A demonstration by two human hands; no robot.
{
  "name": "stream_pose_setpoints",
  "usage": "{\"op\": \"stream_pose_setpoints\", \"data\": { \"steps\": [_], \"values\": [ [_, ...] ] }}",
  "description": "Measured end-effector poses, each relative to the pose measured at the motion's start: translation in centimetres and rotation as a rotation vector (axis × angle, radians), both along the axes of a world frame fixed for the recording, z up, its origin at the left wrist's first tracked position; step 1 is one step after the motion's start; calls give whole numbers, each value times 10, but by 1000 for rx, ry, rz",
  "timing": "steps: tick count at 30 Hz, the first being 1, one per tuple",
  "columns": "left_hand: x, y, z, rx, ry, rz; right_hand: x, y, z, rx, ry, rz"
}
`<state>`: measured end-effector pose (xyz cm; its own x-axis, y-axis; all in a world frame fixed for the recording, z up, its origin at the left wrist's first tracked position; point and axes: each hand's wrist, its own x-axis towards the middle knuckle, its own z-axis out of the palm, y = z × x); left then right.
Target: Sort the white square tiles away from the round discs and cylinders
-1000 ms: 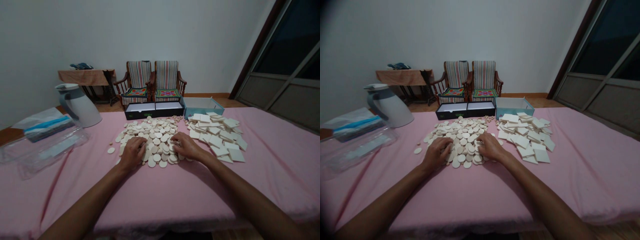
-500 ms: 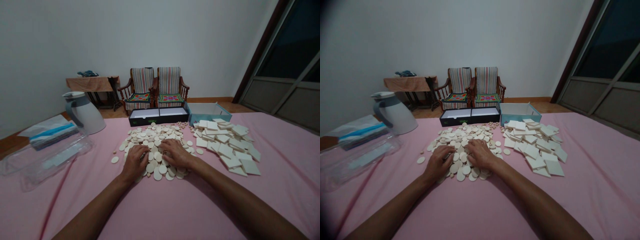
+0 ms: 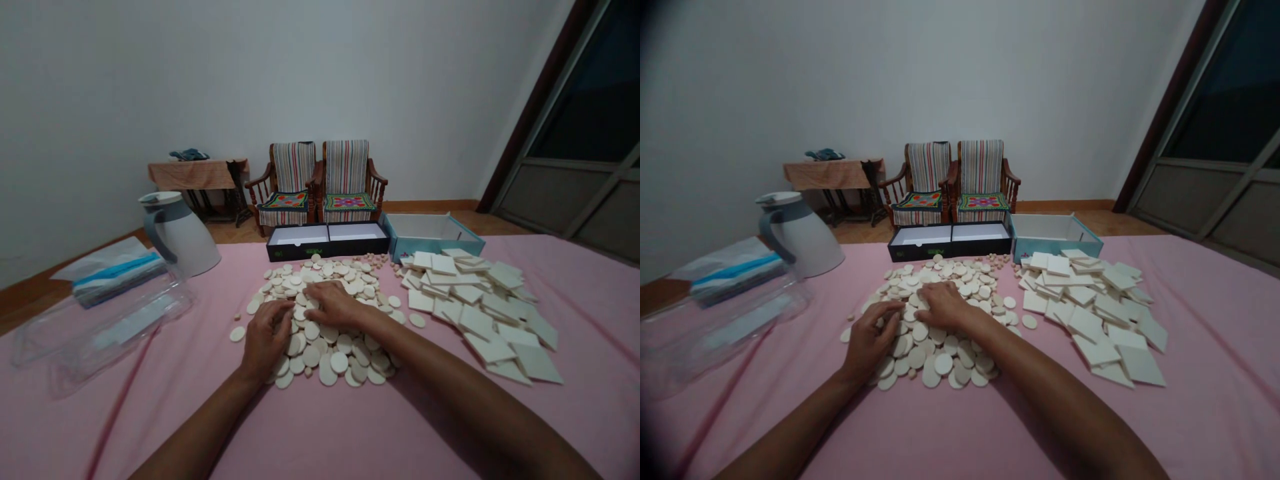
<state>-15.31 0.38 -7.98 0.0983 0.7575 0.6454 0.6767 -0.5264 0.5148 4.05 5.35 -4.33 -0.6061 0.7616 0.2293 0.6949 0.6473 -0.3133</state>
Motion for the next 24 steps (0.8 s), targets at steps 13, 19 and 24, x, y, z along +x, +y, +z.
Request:
{"op": "stream_pose_setpoints", "data": {
  "steps": [13,19,24],
  "values": [
    [4,-4,4,51,-3,57,-18,86,5,-141,-107,-271],
    [2,-3,2,77,16,66,-40,104,0,-212,-178,-368],
    [3,-2,1,79,20,66,-35,100,9,-191,-122,-406]
  ]
}}
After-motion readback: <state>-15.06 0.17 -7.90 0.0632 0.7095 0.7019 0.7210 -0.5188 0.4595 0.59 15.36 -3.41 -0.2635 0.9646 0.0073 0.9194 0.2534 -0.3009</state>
